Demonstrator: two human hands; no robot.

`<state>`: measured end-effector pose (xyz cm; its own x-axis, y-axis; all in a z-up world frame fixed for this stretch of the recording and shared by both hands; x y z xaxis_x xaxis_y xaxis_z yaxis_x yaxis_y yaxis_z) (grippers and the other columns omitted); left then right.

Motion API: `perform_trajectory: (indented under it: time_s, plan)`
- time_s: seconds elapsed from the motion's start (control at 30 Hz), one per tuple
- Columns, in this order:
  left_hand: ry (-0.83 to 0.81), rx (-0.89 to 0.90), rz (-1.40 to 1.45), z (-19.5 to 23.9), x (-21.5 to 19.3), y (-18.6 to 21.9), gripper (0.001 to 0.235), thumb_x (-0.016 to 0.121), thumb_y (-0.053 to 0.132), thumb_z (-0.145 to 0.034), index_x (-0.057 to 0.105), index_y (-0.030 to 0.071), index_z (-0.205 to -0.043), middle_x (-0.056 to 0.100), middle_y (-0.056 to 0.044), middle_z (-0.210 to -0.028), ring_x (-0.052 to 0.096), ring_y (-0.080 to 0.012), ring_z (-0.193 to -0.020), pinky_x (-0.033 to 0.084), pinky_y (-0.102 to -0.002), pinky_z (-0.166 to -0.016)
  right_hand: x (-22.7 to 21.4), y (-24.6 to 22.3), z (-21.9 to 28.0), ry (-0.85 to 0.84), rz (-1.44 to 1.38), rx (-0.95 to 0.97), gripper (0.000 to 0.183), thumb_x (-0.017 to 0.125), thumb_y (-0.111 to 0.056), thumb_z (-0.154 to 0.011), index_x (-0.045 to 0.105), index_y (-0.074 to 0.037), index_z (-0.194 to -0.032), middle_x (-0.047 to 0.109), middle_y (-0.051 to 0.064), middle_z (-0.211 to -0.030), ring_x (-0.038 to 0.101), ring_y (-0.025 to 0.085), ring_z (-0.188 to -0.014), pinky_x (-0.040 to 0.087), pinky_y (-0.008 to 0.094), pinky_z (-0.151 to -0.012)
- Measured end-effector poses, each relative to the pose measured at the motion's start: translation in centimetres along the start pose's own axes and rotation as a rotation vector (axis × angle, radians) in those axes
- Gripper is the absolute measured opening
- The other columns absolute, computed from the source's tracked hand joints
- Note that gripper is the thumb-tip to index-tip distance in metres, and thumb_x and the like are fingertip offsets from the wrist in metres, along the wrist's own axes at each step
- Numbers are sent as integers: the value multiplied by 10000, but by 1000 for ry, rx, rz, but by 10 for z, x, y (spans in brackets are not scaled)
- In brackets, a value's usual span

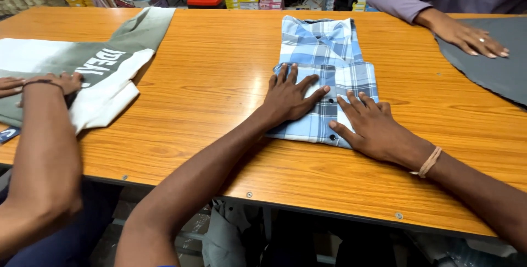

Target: Folding a blue and white checkered button-down shirt on a wooden table.

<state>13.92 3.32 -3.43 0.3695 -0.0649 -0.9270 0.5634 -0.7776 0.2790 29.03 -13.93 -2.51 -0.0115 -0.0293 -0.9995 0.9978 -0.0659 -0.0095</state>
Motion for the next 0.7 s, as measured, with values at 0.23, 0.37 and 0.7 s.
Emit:
perform_trajectory:
  time_s: [0.23, 0.37, 0.7]
  plan:
    - [2, -6, 13, -3, 1, -13, 911, 221, 860, -877, 413, 301, -1571, 198, -307, -1647, 76, -505, -1547, 111, -635, -1213, -7, -8, 5, 5, -17, -75, 876, 245, -700, -975, 198, -94, -1605, 145, 197, -1680, 138, 408, -1533, 179, 588, -1177]
    - [-9, -16, 8, -3, 1, -14, 935, 242, 871, -868, 370, 293, -1591, 176, -306, -1651, 58, -499, -1547, 114, -626, -1213, -6, -4, 0, 64, -79, -80, 804, 294, -672, -982, 310, -117, -1564, 230, 174, -1658, 197, 395, -1514, 182, 588, -1174]
    - [-46, -24, -49, -5, 5, -13, 944, 235, 876, -859, 317, 308, -1608, 154, -300, -1655, 18, -517, -1541, 124, -648, -1199, -7, 10, -12, 172, -201, 32, 666, 302, -632, -1004, 473, -183, -1465, 413, 79, -1600, 311, 272, -1517, 249, 602, -1117]
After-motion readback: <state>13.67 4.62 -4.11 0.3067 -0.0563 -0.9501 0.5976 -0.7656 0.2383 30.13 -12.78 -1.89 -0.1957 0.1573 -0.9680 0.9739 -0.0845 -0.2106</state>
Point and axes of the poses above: each hand's wrist, its own z-axis away from the middle knuckle, its own x-axis out of the palm, y = z × x, the point moved 2 cm from there along -z, towards the middle knuckle
